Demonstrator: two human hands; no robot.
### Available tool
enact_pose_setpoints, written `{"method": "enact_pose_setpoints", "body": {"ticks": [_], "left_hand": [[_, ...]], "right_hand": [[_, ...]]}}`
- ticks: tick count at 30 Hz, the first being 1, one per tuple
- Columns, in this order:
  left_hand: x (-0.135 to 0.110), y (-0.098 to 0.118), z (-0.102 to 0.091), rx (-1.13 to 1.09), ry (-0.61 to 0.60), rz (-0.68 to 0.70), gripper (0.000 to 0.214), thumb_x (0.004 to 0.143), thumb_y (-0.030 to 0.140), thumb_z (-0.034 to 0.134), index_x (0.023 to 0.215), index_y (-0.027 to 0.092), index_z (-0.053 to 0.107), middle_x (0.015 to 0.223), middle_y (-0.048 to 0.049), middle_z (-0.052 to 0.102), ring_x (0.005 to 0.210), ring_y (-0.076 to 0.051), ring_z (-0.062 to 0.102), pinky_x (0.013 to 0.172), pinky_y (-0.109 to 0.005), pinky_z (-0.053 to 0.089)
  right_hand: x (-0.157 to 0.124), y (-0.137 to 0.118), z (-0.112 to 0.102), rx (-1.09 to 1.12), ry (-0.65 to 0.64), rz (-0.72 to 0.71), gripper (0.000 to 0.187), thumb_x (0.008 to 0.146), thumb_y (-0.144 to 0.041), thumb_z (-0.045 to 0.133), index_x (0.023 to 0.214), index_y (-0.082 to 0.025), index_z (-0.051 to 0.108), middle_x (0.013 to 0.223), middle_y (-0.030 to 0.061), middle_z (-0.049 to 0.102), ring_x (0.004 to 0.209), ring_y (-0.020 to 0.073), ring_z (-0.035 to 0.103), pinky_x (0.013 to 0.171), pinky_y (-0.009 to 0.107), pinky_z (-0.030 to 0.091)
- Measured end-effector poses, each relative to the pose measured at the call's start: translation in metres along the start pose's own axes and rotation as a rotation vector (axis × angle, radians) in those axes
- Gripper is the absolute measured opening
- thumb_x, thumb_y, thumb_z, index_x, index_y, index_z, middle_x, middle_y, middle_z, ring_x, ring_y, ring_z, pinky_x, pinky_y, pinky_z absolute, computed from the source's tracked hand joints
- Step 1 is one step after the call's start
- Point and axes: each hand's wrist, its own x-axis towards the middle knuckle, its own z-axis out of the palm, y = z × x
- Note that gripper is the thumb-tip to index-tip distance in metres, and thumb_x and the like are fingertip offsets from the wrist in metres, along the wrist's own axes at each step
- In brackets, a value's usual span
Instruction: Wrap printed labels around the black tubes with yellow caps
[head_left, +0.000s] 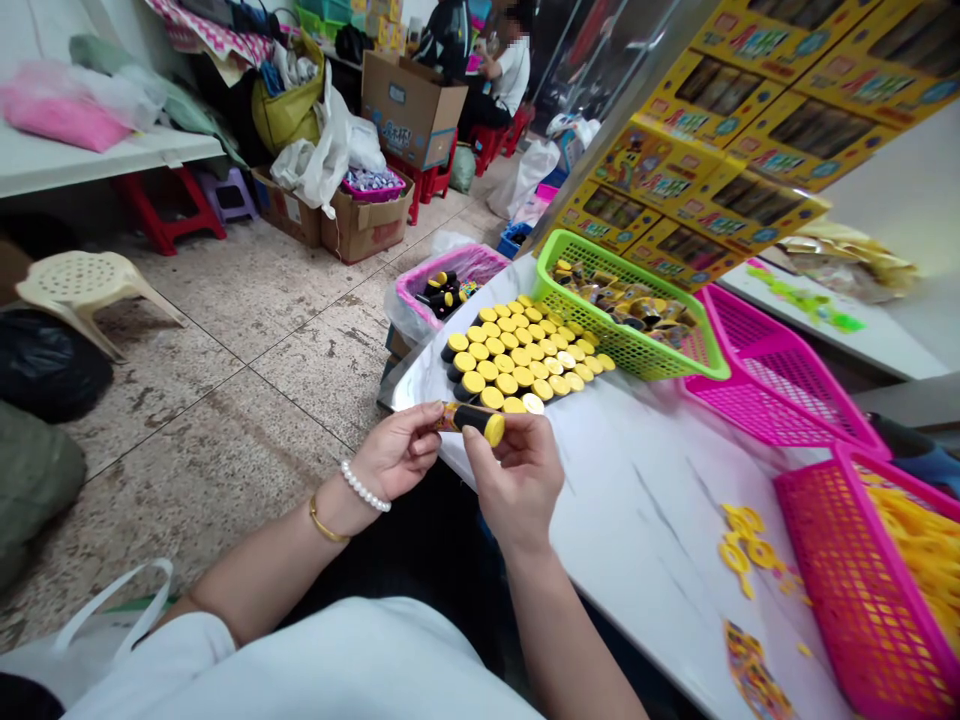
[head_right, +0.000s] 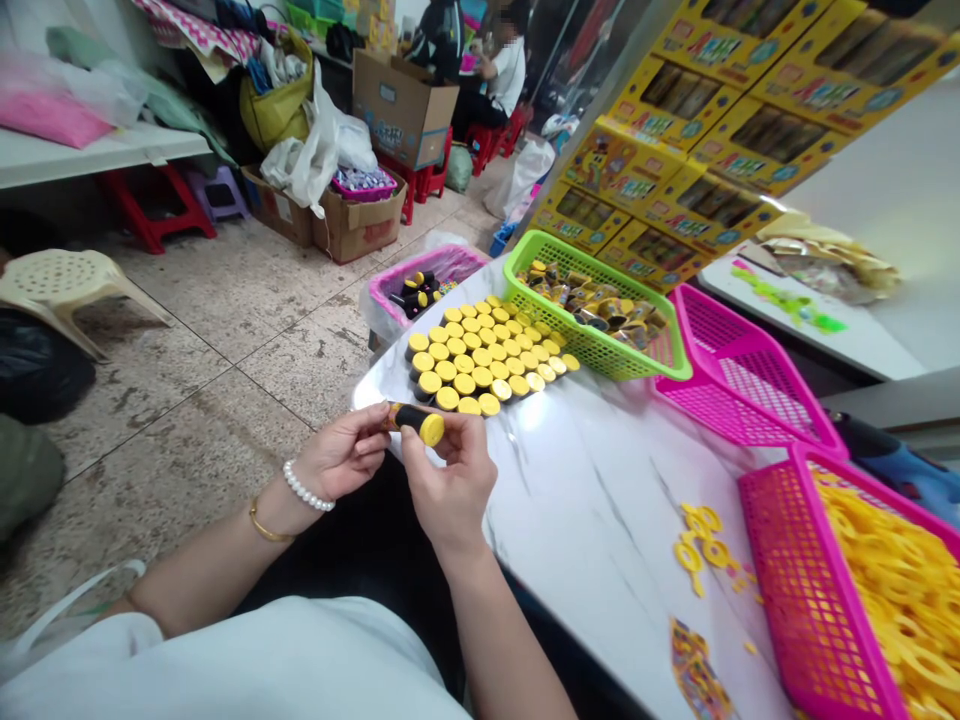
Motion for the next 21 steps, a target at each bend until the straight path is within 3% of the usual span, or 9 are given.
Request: {"method": "enact_pose_setpoints", "body": {"ticks": [7,12,15,18,21], "left_hand": [[0.001,0.001,-0.007,0.094,-0.017,0.129,0.014,0.074,0.013,0.079,0.075,0.008,0.067,0.065,0.0002,0.063,0.038,0.001,0.038,0.031,-0.009,0.019],[-0.002,0.002,-0.009,0.241,-0.061,0.174,0.03,0.066,0.024,0.088,0.083,0.007,0.071,0.063,0.0015,0.06,0.039,0.0,0.038,0.031,-0.011,0.018],[-0.007,0.0,-0.006,0.264,-0.038,0.341,0.038,0.065,0.033,0.091,0.089,0.01,0.071,0.077,-0.002,0.066,0.051,-0.004,0.052,0.036,-0.011,0.03],[-0.014,0.0,-0.006,0.374,-0.176,0.37,0.053,0.062,0.037,0.092,0.106,0.015,0.072,0.094,-0.0064,0.07,0.068,-0.011,0.063,0.051,-0.018,0.05],[-0.017,-0.003,-0.009,0.585,-0.306,0.261,0.047,0.063,0.031,0.092,0.103,0.014,0.074,0.084,-0.0049,0.07,0.062,-0.011,0.061,0.054,-0.022,0.052]], "right_hand": [[0.002,0.003,-0.016,-0.208,-0.099,-0.201,0.027,0.079,-0.023,0.075,0.103,-0.024,0.061,0.099,0.0035,0.072,0.09,0.0201,0.071,0.082,0.037,0.061],[0.001,0.002,-0.025,-0.127,-0.107,-0.238,0.03,0.081,-0.023,0.076,0.107,-0.025,0.061,0.099,0.0043,0.069,0.088,0.0194,0.069,0.076,0.035,0.06],[0.0,0.0,-0.03,-0.015,-0.107,-0.266,0.033,0.08,-0.02,0.078,0.108,-0.026,0.062,0.101,0.0046,0.068,0.091,0.0196,0.068,0.076,0.033,0.059],[-0.004,0.0,-0.039,0.032,-0.16,-0.286,0.035,0.079,-0.016,0.078,0.109,-0.027,0.063,0.103,0.0046,0.067,0.096,0.0202,0.067,0.079,0.035,0.059],[-0.011,0.003,-0.048,-0.094,-0.252,-0.278,0.036,0.079,-0.017,0.079,0.11,-0.027,0.065,0.101,0.0043,0.068,0.092,0.0198,0.067,0.08,0.036,0.059]]}}
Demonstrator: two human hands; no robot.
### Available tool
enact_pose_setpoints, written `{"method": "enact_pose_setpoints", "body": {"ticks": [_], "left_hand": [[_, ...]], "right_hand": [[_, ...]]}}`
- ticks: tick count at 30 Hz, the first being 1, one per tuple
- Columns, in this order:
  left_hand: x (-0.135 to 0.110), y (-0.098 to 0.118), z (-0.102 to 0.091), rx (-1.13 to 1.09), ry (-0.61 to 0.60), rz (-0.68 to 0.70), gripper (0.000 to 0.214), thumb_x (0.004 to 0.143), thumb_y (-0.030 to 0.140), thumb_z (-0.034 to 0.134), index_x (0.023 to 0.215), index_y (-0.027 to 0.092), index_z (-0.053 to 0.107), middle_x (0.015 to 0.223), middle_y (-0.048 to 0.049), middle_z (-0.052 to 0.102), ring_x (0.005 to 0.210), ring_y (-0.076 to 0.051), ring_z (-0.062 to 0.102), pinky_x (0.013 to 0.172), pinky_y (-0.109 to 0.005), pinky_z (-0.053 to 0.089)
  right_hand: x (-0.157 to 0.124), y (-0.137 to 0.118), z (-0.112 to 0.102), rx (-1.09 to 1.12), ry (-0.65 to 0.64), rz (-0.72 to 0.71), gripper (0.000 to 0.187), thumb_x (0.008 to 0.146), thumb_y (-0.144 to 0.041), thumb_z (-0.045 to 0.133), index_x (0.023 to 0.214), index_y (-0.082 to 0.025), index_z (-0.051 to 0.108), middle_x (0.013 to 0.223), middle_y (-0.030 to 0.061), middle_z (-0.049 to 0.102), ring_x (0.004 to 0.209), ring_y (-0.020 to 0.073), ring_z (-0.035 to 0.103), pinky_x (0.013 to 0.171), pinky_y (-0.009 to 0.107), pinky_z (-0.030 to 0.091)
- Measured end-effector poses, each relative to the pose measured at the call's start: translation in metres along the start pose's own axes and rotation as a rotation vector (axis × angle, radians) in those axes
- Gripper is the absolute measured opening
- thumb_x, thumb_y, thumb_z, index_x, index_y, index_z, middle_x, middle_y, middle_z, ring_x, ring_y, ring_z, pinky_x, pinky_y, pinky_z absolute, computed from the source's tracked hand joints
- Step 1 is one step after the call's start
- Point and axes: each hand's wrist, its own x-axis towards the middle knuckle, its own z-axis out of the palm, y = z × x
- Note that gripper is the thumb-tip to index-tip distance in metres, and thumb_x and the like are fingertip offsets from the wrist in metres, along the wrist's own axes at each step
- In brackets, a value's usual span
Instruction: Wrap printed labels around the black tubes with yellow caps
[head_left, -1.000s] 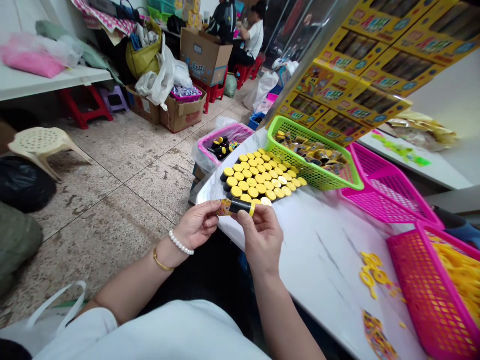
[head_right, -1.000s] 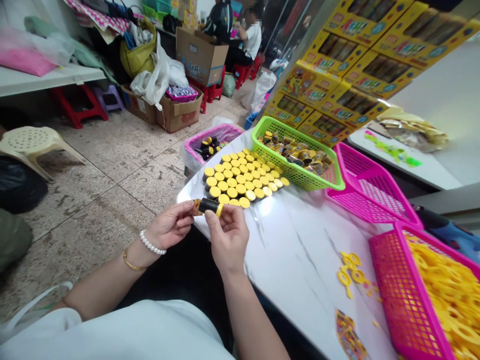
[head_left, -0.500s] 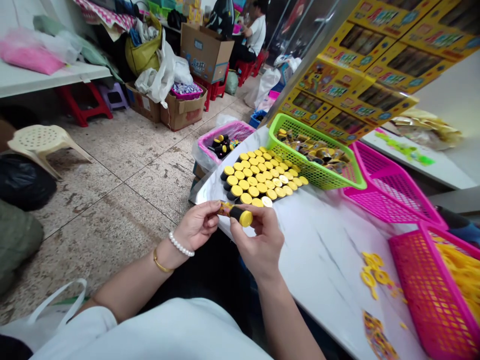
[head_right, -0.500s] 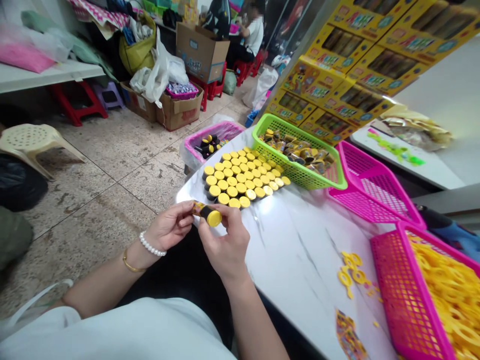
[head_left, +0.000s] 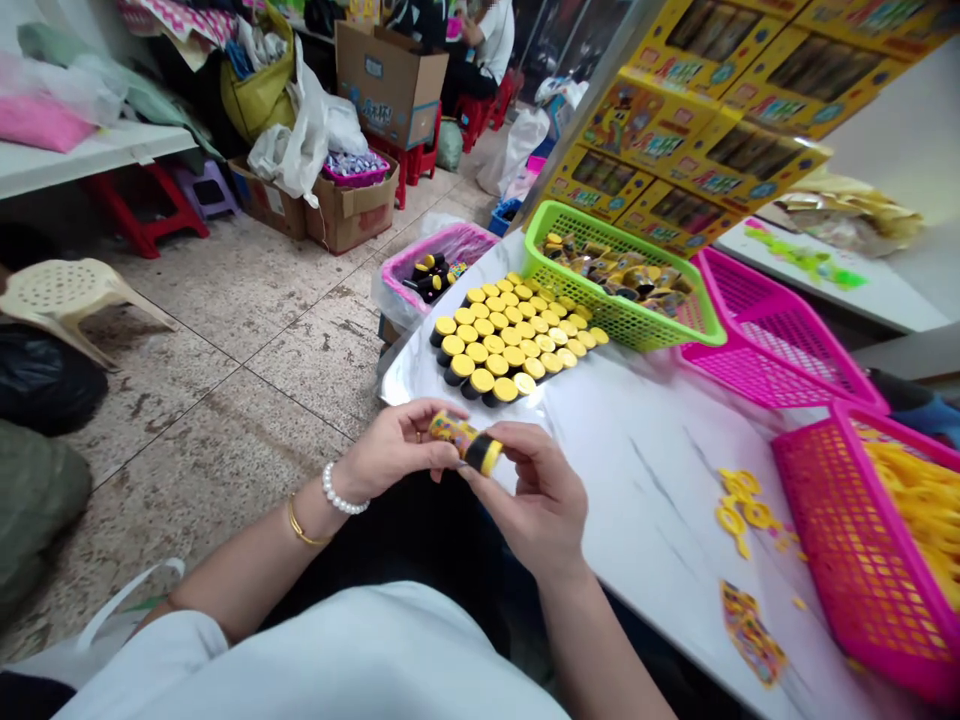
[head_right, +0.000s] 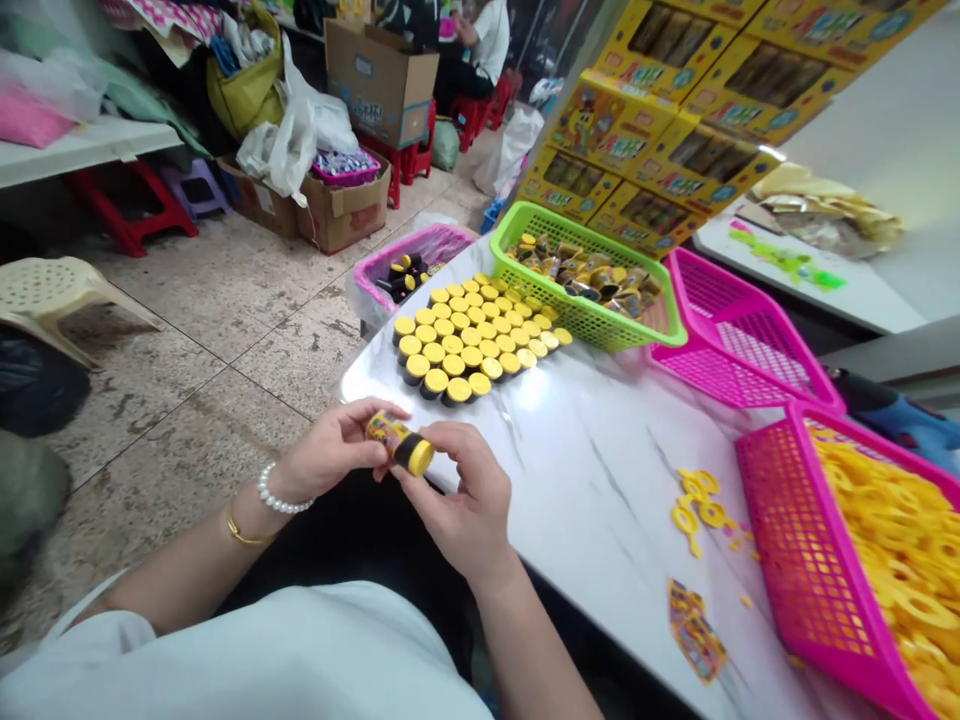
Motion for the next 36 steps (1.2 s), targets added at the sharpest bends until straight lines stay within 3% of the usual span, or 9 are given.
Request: {"method": "enact_pose_setpoints", "body": {"ticks": [5,13,15,18,22,26,30,33,36], "left_hand": [[-0.002,-0.017,0.008,0.129,0.019,-0.064,0.033,0.066,0.029,0.09,0.088,0.012,0.072,0.074,-0.0018,0.067,0.058,-0.009,0.058,0.05,-0.019,0.048],[0.003,-0.024,0.01,0.15,-0.111,-0.241,0.052,0.07,0.05,0.085,0.104,0.013,0.069,0.075,-0.0026,0.069,0.053,-0.01,0.061,0.043,-0.019,0.046],[0.002,-0.024,0.014,0.24,-0.085,-0.191,0.044,0.071,0.044,0.085,0.097,0.012,0.069,0.072,-0.0009,0.067,0.051,-0.007,0.057,0.044,-0.018,0.046],[-0.001,-0.022,0.023,0.354,-0.078,-0.077,0.037,0.074,0.039,0.084,0.095,0.013,0.069,0.07,0.0016,0.065,0.053,-0.006,0.057,0.048,-0.017,0.049],[0.001,-0.019,0.028,0.397,-0.175,-0.16,0.041,0.078,0.049,0.078,0.093,0.014,0.063,0.064,0.0018,0.065,0.046,-0.008,0.057,0.041,-0.017,0.047],[0.007,-0.019,0.029,0.353,-0.193,-0.261,0.051,0.079,0.063,0.071,0.091,0.017,0.056,0.058,0.0023,0.064,0.037,-0.007,0.052,0.033,-0.015,0.04],[0.012,-0.02,0.031,0.198,-0.289,-0.32,0.057,0.075,0.064,0.076,0.102,0.018,0.057,0.059,0.0024,0.066,0.037,-0.009,0.055,0.033,-0.016,0.041],[0.018,-0.021,0.034,0.161,-0.286,-0.342,0.051,0.073,0.062,0.078,0.087,0.017,0.058,0.054,0.0032,0.064,0.032,-0.006,0.049,0.03,-0.015,0.035],[0.025,-0.022,0.041,0.169,-0.249,-0.358,0.054,0.071,0.066,0.077,0.078,0.017,0.056,0.051,0.0028,0.062,0.031,-0.006,0.047,0.029,-0.015,0.033]], "right_hand": [[-0.016,0.001,-0.012,-0.106,-0.079,0.097,0.034,0.086,-0.02,0.073,0.119,-0.027,0.066,0.098,0.0037,0.07,0.08,0.0171,0.069,0.075,0.035,0.061],[-0.03,0.004,-0.026,-0.286,-0.002,-0.108,0.024,0.085,-0.013,0.069,0.106,-0.023,0.07,0.098,0.0068,0.074,0.083,0.0176,0.072,0.076,0.032,0.063],[-0.034,0.006,-0.023,-0.216,0.032,-0.015,0.02,0.083,-0.016,0.072,0.102,-0.023,0.071,0.095,0.0065,0.074,0.078,0.0171,0.072,0.073,0.031,0.063],[-0.038,0.007,-0.019,0.081,0.024,0.322,0.012,0.083,-0.026,0.076,0.091,-0.02,0.071,0.076,0.0025,0.074,0.062,0.0149,0.069,0.06,0.028,0.06],[-0.034,0.007,-0.027,0.438,-0.044,0.56,0.018,0.082,-0.034,0.08,0.092,-0.02,0.073,0.076,0.0018,0.074,0.065,0.0135,0.07,0.064,0.026,0.06],[-0.03,0.008,-0.039,0.523,-0.092,0.453,0.029,0.082,-0.032,0.081,0.111,-0.028,0.077,0.104,0.0045,0.072,0.086,0.0153,0.072,0.078,0.03,0.062],[-0.03,0.013,-0.037,0.553,0.066,0.407,0.013,0.078,-0.03,0.085,0.09,-0.028,0.082,0.089,0.0024,0.069,0.077,0.0147,0.07,0.069,0.03,0.065],[-0.032,0.014,-0.033,0.583,0.153,0.457,0.012,0.077,-0.031,0.085,0.089,-0.029,0.082,0.097,0.0029,0.068,0.073,0.0148,0.07,0.06,0.031,0.066],[-0.033,0.01,-0.037,0.474,0.124,0.427,0.023,0.08,-0.03,0.083,0.103,-0.032,0.081,0.113,0.0046,0.068,0.082,0.0159,0.072,0.07,0.032,0.067]]}}
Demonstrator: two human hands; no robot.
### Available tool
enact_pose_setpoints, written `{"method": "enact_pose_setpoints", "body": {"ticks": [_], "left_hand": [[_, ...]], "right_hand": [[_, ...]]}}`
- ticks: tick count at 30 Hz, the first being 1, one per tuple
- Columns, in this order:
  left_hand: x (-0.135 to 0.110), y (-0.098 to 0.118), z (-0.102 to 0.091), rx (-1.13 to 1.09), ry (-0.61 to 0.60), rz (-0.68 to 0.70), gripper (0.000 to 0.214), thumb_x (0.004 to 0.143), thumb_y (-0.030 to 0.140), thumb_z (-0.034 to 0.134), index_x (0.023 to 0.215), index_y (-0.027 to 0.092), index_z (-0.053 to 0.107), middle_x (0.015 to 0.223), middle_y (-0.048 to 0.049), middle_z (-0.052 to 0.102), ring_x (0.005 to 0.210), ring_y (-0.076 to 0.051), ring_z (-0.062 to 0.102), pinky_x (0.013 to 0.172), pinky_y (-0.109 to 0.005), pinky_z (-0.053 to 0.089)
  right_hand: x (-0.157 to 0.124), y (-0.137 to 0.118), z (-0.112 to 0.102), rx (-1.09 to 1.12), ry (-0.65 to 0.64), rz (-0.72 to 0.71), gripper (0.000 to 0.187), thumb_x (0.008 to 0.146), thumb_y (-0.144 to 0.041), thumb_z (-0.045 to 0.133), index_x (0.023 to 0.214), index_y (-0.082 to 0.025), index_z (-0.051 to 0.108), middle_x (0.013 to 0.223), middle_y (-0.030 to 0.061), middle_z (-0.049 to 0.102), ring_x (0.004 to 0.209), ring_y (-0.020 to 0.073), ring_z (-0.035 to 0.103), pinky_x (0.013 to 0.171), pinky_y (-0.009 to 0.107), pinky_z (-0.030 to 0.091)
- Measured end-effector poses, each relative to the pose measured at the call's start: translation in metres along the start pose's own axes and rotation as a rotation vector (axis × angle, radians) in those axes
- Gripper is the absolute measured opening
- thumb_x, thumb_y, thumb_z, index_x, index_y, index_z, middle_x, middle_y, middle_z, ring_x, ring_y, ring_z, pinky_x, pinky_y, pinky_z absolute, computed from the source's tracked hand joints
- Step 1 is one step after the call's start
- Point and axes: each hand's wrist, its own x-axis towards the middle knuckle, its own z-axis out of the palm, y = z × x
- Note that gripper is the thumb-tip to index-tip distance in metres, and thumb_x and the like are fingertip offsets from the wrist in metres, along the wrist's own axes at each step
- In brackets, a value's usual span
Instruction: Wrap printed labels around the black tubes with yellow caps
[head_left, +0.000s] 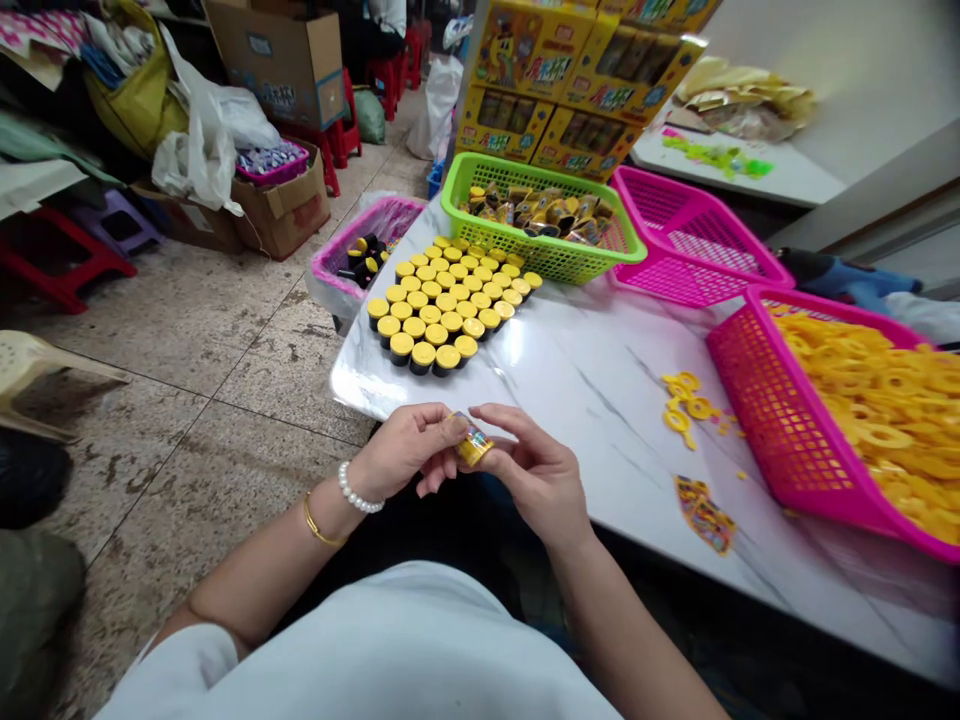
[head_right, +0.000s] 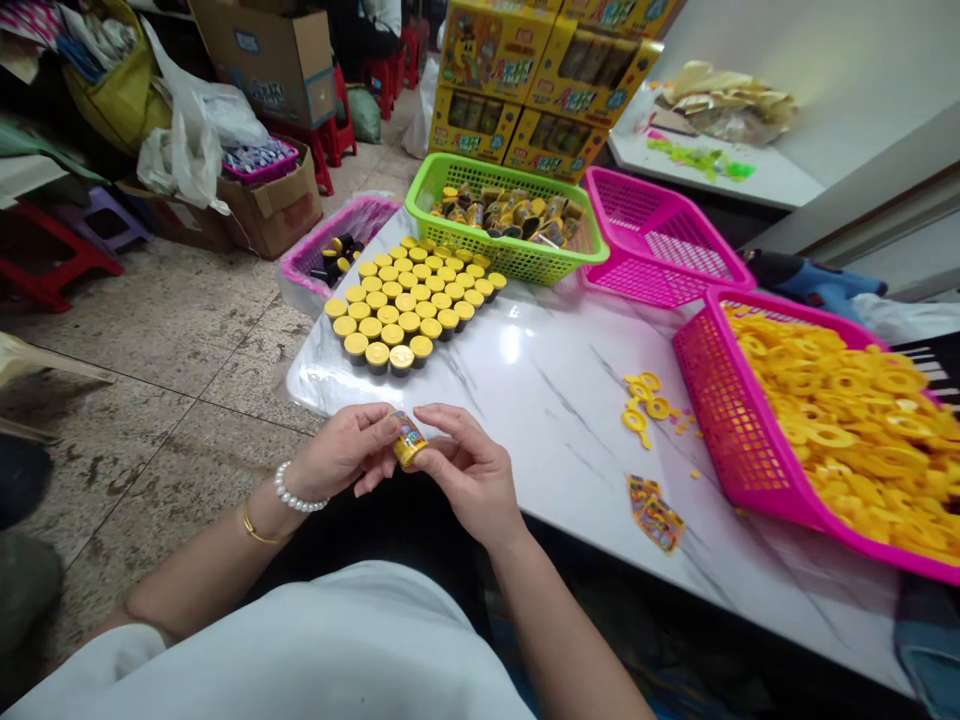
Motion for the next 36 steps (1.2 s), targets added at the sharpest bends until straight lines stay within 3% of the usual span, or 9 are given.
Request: {"method": "enact_pose_setpoints", "body": {"ticks": [3,6,10,12,16,21,27,31,36], "left_hand": [[0.01,0.001,0.009,-0.006,-0.006,-0.005,0.059,0.069,0.07,0.076,0.084,0.016,0.057,0.051,0.0024,0.062,0.033,-0.007,0.049,0.029,-0.015,0.033],[0.025,-0.002,0.019,-0.06,0.002,0.02,0.066,0.072,0.07,0.074,0.102,0.015,0.056,0.058,0.002,0.064,0.037,-0.008,0.052,0.033,-0.016,0.037],[0.044,-0.009,0.025,-0.128,0.048,0.076,0.086,0.065,0.067,0.081,0.123,0.015,0.045,0.072,-0.0008,0.068,0.054,-0.013,0.064,0.046,-0.022,0.048],[0.045,-0.01,0.024,-0.11,0.084,0.095,0.087,0.066,0.065,0.083,0.126,0.015,0.044,0.077,-0.0022,0.068,0.061,-0.015,0.066,0.051,-0.025,0.052],[0.034,-0.006,0.018,-0.065,0.102,0.105,0.078,0.067,0.059,0.085,0.122,0.015,0.05,0.08,-0.0046,0.069,0.068,-0.017,0.068,0.06,-0.029,0.056],[0.031,0.001,0.011,-0.009,0.042,0.085,0.056,0.074,0.048,0.084,0.112,0.014,0.062,0.086,-0.0059,0.072,0.073,-0.017,0.069,0.068,-0.03,0.058],[0.032,0.005,0.012,0.019,-0.032,0.013,0.045,0.077,0.044,0.083,0.107,0.013,0.069,0.084,-0.0056,0.073,0.071,-0.015,0.069,0.066,-0.028,0.059],[0.034,0.004,0.014,0.062,-0.004,0.034,0.042,0.075,0.042,0.084,0.103,0.013,0.071,0.084,-0.0054,0.073,0.071,-0.015,0.069,0.067,-0.028,0.058],[0.026,0.001,0.021,0.103,0.078,0.117,0.042,0.073,0.045,0.085,0.096,0.013,0.071,0.082,-0.0044,0.071,0.069,-0.014,0.067,0.063,-0.026,0.055]], "right_hand": [[0.001,-0.012,-0.01,-0.162,-0.028,-0.074,0.024,0.081,-0.029,0.082,0.104,-0.032,0.081,0.11,0.0064,0.071,0.097,0.0199,0.073,0.083,0.033,0.065],[0.024,-0.021,-0.031,-0.242,-0.045,-0.066,0.015,0.08,-0.032,0.081,0.094,-0.027,0.083,0.105,0.0081,0.073,0.092,0.0218,0.075,0.076,0.034,0.067],[0.112,-0.05,-0.065,-0.341,0.147,-0.112,0.024,0.074,-0.039,0.082,0.091,-0.023,0.081,0.091,0.0063,0.076,0.066,0.0189,0.073,0.065,0.038,0.067],[0.161,-0.076,-0.079,-0.379,0.274,-0.21,0.034,0.069,-0.043,0.083,0.096,-0.021,0.08,0.098,0.0075,0.077,0.072,0.0198,0.074,0.074,0.042,0.067],[0.2,-0.114,-0.116,-0.44,0.232,-0.193,0.065,0.067,-0.042,0.083,0.129,-0.029,0.068,0.116,0.0056,0.073,0.078,0.0166,0.073,0.075,0.038,0.066],[0.096,-0.116,-0.167,-0.929,0.444,-0.3,0.029,0.081,-0.038,0.072,0.102,-0.02,0.08,0.081,0.0037,0.076,0.064,0.0149,0.068,0.068,0.033,0.06],[-0.068,-0.054,-0.216,-1.165,0.61,0.075,0.036,0.073,-0.051,0.076,0.085,-0.018,0.082,0.078,0.0071,0.076,0.067,0.0182,0.066,0.064,0.032,0.053],[-0.102,-0.015,-0.226,-1.171,0.717,0.085,0.04,0.075,-0.056,0.071,0.071,-0.017,0.078,0.071,0.0061,0.071,0.065,0.0181,0.063,0.062,0.032,0.051],[-0.097,-0.014,-0.217,-1.201,0.744,-0.018,0.031,0.078,-0.046,0.071,0.065,-0.017,0.072,0.067,0.0035,0.064,0.064,0.0184,0.06,0.063,0.034,0.048]]}}
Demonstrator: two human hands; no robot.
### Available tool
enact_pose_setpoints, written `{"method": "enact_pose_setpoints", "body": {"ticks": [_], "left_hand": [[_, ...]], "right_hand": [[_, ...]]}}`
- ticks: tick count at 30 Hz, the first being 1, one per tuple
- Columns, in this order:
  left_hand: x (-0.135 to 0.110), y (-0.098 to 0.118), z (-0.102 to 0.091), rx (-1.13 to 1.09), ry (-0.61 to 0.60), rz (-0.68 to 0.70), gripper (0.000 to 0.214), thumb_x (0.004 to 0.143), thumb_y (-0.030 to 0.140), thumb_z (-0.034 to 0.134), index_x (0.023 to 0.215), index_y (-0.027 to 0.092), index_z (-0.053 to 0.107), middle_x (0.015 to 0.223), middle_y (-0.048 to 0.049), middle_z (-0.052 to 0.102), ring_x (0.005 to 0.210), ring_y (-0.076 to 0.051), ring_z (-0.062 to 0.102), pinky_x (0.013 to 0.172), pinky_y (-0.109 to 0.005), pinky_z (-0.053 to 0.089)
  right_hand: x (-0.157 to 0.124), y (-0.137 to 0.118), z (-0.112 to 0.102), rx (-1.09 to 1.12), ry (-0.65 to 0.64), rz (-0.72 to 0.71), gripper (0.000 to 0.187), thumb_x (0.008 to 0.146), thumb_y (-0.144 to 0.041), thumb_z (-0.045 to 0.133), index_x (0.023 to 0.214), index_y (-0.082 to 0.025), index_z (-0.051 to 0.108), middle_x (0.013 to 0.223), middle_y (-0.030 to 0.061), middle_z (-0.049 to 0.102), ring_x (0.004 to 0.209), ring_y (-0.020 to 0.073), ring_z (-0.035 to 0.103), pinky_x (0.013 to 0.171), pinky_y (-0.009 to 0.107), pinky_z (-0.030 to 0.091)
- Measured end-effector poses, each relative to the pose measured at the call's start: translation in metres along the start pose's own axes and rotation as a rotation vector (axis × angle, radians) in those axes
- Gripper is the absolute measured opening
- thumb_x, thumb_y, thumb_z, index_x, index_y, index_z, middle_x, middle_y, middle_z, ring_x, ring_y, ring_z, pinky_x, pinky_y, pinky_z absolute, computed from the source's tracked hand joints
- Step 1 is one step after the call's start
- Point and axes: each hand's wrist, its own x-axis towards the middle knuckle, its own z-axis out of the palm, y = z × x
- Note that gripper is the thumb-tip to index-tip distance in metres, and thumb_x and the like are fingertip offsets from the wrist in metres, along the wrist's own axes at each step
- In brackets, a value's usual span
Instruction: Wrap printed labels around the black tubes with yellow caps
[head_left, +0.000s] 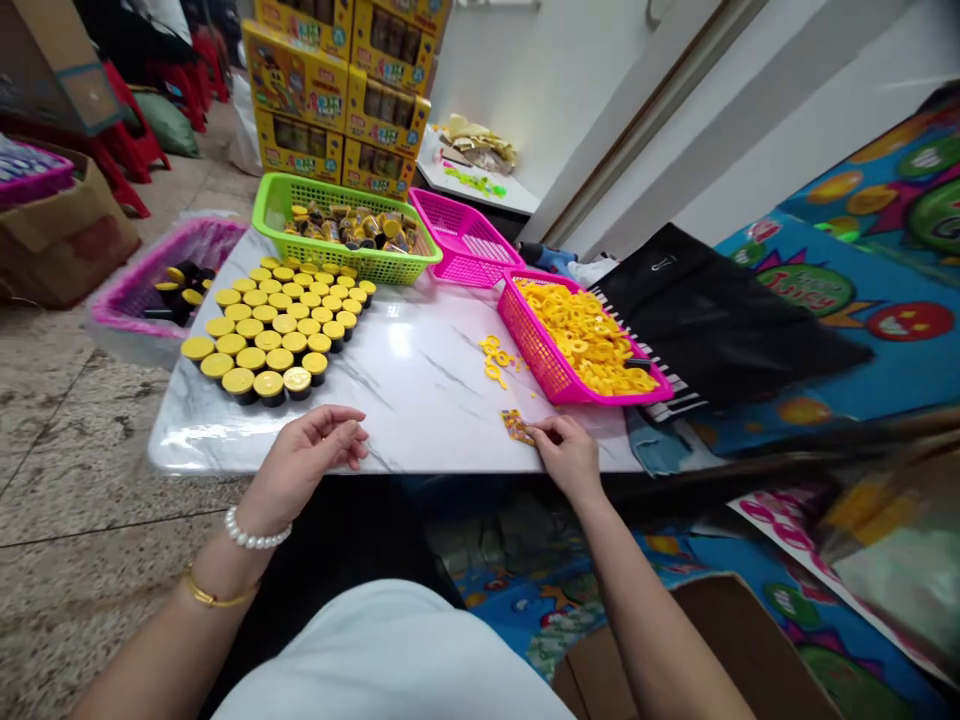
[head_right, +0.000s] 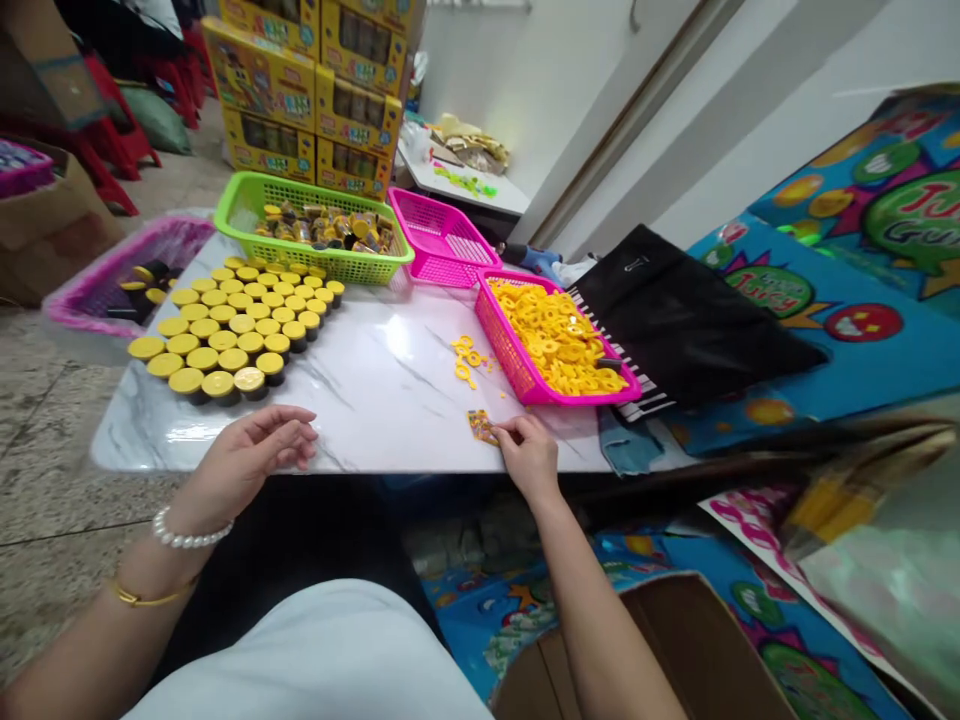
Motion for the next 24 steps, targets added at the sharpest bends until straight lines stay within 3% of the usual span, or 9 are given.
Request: {"method": "enact_pose_setpoints", "body": {"ticks": [4,7,9,12,14,16,24], "left_hand": [[-0.014,-0.001,0.008,0.089,0.027,0.02,0.043,0.075,0.05,0.081,0.092,0.012,0.07,0.079,-0.0047,0.07,0.063,-0.012,0.062,0.055,-0.022,0.048],[-0.025,-0.002,0.014,0.082,0.042,0.04,0.044,0.077,0.051,0.078,0.095,0.012,0.07,0.082,-0.0059,0.07,0.065,-0.013,0.062,0.056,-0.023,0.048],[-0.036,-0.001,0.015,0.055,0.156,0.133,0.039,0.078,0.048,0.077,0.096,0.014,0.069,0.08,-0.0038,0.068,0.064,-0.012,0.06,0.056,-0.024,0.048],[-0.055,0.004,0.012,0.172,0.403,0.385,0.021,0.083,0.038,0.073,0.088,0.018,0.07,0.078,-0.002,0.066,0.067,-0.013,0.059,0.063,-0.025,0.049],[-0.067,0.007,0.009,0.305,0.469,0.485,0.015,0.087,0.033,0.071,0.084,0.019,0.073,0.081,-0.0036,0.068,0.075,-0.015,0.062,0.069,-0.026,0.05],[-0.075,0.008,0.005,0.374,0.476,0.494,0.014,0.088,0.033,0.07,0.086,0.019,0.075,0.084,-0.005,0.07,0.079,-0.017,0.064,0.071,-0.027,0.051],[-0.073,-0.007,-0.012,0.296,0.501,0.449,0.012,0.085,0.031,0.073,0.083,0.019,0.074,0.087,-0.0052,0.072,0.08,-0.017,0.066,0.076,-0.029,0.054]], "right_hand": [[-0.002,-0.051,0.01,0.085,0.08,-0.158,0.021,0.084,-0.039,0.07,0.078,-0.02,0.075,0.082,0.0048,0.066,0.078,0.0204,0.063,0.075,0.038,0.053],[-0.01,-0.113,0.028,0.219,0.076,-0.424,0.008,0.086,-0.03,0.073,0.082,-0.023,0.075,0.089,0.0041,0.064,0.086,0.0202,0.064,0.08,0.039,0.055],[-0.015,-0.153,0.042,0.29,0.039,-0.555,0.004,0.087,-0.024,0.072,0.084,-0.025,0.074,0.091,0.0041,0.063,0.085,0.0194,0.064,0.077,0.037,0.056],[-0.02,-0.197,0.06,0.371,0.039,-0.668,0.009,0.088,-0.017,0.07,0.088,-0.025,0.074,0.092,0.0042,0.061,0.081,0.0182,0.064,0.072,0.035,0.057],[-0.023,-0.214,0.071,0.415,0.042,-0.721,0.013,0.088,-0.014,0.07,0.091,-0.026,0.074,0.093,0.0042,0.06,0.081,0.0179,0.063,0.071,0.034,0.057],[-0.026,-0.224,0.08,0.434,0.029,-0.768,0.015,0.088,-0.014,0.07,0.093,-0.027,0.073,0.094,0.0046,0.06,0.082,0.0185,0.064,0.071,0.035,0.058],[-0.043,-0.241,0.097,0.447,0.01,-0.917,0.029,0.084,-0.009,0.073,0.104,-0.03,0.072,0.099,0.0058,0.062,0.086,0.0208,0.064,0.072,0.035,0.055]]}}
